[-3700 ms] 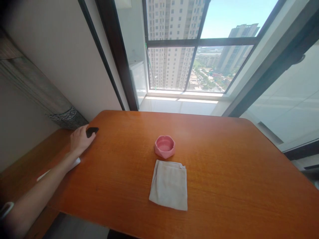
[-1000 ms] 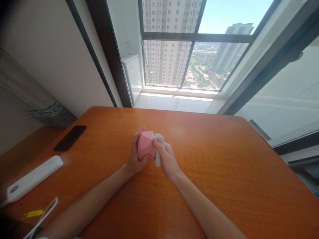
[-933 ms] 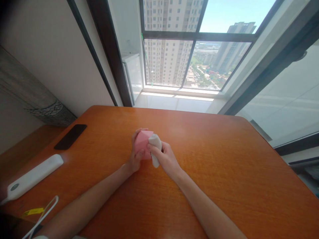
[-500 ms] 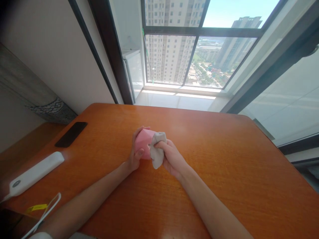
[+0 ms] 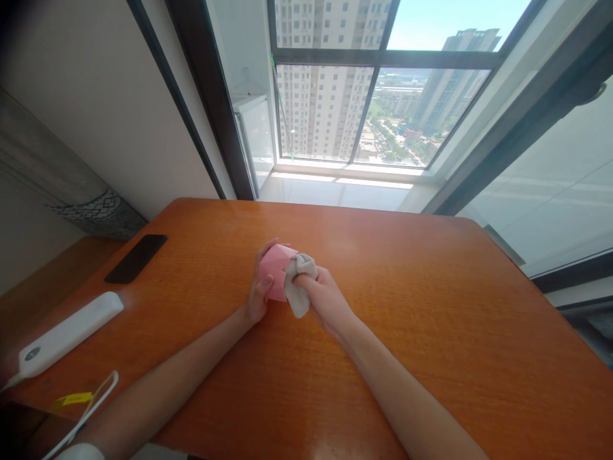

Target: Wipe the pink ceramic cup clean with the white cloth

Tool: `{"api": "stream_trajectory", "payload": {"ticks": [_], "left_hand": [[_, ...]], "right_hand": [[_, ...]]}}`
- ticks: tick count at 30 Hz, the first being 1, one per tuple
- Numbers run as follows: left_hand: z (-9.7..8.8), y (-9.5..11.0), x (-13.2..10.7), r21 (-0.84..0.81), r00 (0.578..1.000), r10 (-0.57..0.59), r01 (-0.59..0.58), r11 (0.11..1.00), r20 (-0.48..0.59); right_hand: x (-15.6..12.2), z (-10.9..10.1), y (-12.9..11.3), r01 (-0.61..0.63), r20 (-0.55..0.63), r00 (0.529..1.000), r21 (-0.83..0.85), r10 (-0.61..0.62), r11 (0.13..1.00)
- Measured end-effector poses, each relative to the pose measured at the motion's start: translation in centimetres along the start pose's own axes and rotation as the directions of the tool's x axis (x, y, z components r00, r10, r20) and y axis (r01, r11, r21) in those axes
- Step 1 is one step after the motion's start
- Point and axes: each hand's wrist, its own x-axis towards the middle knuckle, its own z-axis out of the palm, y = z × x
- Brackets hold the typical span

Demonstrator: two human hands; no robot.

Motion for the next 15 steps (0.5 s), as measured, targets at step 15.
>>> {"api": "stream_trajectory", "payload": {"ticks": [15], "left_hand": [[0.01, 0.18, 0.07, -0.052, 0.999, 0.011, -0.008, 0.999, 0.043]], "right_hand": [[-0.11, -0.47, 0.62, 0.118, 0.081, 0.991, -0.177, -0.105, 0.977]]}}
